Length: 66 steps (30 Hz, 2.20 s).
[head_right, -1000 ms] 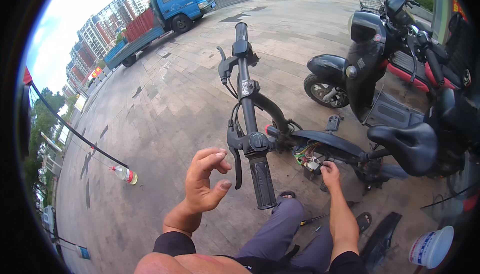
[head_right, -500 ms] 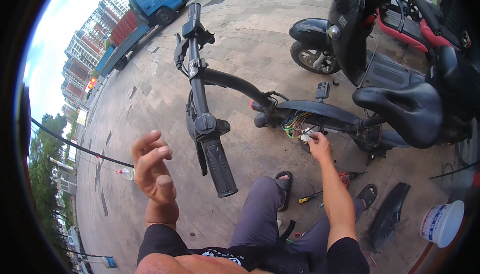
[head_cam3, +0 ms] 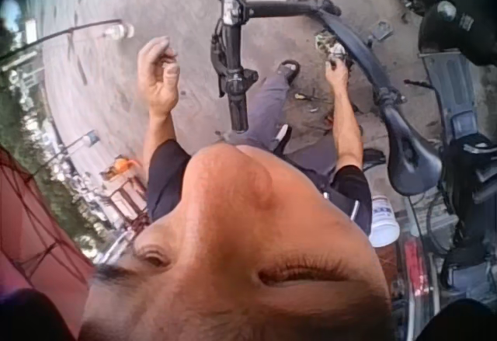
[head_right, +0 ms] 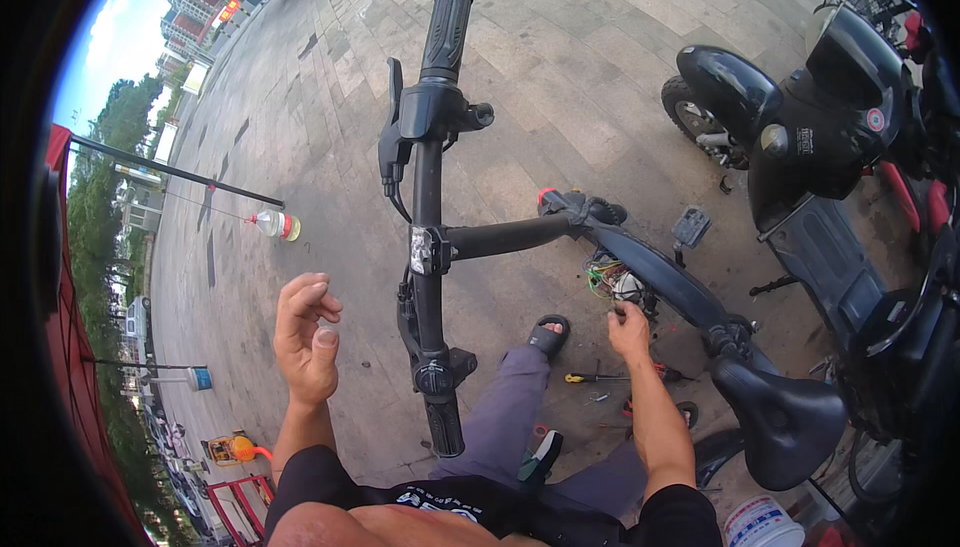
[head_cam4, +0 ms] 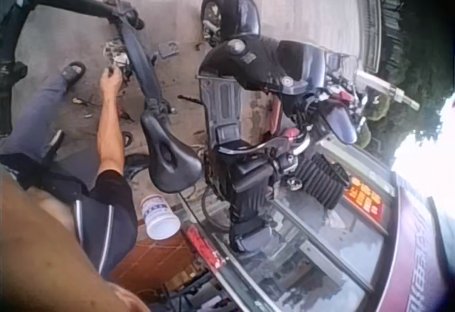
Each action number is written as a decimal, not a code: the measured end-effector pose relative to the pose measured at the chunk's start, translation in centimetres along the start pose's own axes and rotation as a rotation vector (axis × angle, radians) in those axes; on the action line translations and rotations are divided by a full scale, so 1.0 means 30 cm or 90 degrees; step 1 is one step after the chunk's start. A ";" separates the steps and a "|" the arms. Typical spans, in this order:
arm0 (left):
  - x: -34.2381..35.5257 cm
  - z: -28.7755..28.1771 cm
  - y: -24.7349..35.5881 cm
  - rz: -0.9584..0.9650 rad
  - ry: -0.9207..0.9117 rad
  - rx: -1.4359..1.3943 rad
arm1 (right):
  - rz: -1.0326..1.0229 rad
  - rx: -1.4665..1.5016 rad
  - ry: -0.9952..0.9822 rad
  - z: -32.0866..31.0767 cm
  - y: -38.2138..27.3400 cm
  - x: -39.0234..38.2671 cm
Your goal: The person sits on a stool and works on the exposed wiring under the handlebars of an electric scooter. They strip wire ends, twist connections, and wrap them with electrical tape. The person then connects a multi-pin connector and tests the throttle by twisting the grip.
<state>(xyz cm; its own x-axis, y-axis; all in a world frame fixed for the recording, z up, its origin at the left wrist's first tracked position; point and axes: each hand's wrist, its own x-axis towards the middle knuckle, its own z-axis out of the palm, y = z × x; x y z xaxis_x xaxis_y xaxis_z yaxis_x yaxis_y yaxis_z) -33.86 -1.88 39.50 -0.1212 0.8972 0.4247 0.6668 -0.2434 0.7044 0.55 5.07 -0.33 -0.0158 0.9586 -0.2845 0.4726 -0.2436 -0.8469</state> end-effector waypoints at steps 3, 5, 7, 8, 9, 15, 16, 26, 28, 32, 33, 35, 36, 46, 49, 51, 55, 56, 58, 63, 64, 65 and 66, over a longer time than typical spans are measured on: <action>-0.086 0.030 0.023 -0.115 -0.016 0.018 | 0.062 -0.043 -0.024 -0.007 0.008 0.008; -0.133 0.050 0.047 -0.170 -0.003 0.029 | 0.075 -0.054 -0.021 -0.015 0.018 0.006; -0.166 0.068 0.087 -0.219 0.021 0.035 | 0.095 -0.080 -0.021 -0.024 0.024 0.010; -0.172 0.074 0.111 -0.228 0.012 0.061 | 0.086 -0.080 -0.026 -0.029 0.023 0.009; -0.173 0.085 0.133 -0.236 0.004 0.047 | 0.122 -0.092 -0.032 -0.033 0.018 0.012; -0.065 0.126 0.176 -0.286 0.018 -0.117 | 0.112 -0.210 -0.072 -0.061 -0.093 0.021; -0.029 0.120 0.161 -0.315 0.039 -0.142 | 0.125 -0.203 -0.076 -0.068 -0.124 0.020; 0.213 0.125 0.126 -0.404 0.081 -0.305 | 0.145 0.337 -0.078 -0.178 -0.690 0.084; 0.249 0.133 0.117 -0.388 0.072 -0.296 | 0.084 0.436 -0.134 -0.199 -0.854 0.120; 0.321 0.136 0.108 -0.316 0.049 -0.221 | 0.029 0.650 -0.283 -0.205 -1.117 0.181; 0.341 0.136 0.105 -0.283 0.035 -0.193 | 0.004 0.712 -0.326 -0.204 -1.157 0.190; 0.381 0.140 0.100 -0.247 0.021 -0.163 | -0.021 0.772 -0.391 -0.198 -1.208 0.207; 0.396 0.141 0.101 -0.228 0.014 -0.149 | -0.039 0.810 -0.425 -0.194 -1.221 0.210; 0.349 0.128 0.046 -0.284 0.087 -0.240 | -0.021 0.847 -0.491 -0.186 -1.226 0.263; 0.263 0.073 -0.034 -0.377 0.132 -0.216 | -0.055 0.793 -0.485 -0.206 -1.219 0.265; 0.192 0.050 -0.093 -0.464 0.166 -0.188 | -0.055 0.773 -0.480 -0.212 -1.217 0.267; 0.072 0.044 -0.170 -0.614 0.207 -0.219 | -0.054 0.770 -0.490 -0.205 -1.218 0.274; 0.054 0.050 -0.171 -0.635 0.209 -0.231 | -0.027 0.795 -0.479 -0.196 -1.222 0.275; 0.045 0.060 -0.153 -0.683 0.215 -0.236 | -0.024 0.822 -0.467 -0.188 -1.223 0.271; 0.203 0.087 -0.023 -0.444 0.139 -0.214 | -0.019 0.872 -0.436 -0.168 -1.229 0.256; 0.259 0.095 0.004 -0.385 0.124 -0.225 | -0.015 0.877 -0.427 -0.167 -1.231 0.253; 0.319 0.115 0.026 -0.322 0.107 -0.254 | -0.014 0.885 -0.420 -0.167 -1.234 0.252; 0.382 0.142 0.042 -0.253 0.091 -0.281 | -0.011 0.877 -0.417 -0.168 -1.238 0.252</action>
<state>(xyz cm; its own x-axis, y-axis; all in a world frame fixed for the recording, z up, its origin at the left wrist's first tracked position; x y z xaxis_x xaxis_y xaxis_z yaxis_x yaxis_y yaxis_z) -31.26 9.66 42.83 -0.4165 0.8997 0.1309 0.1855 -0.0568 0.9810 -12.68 22.10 31.24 -0.5629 0.8205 -0.0995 -0.6885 -0.5321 -0.4928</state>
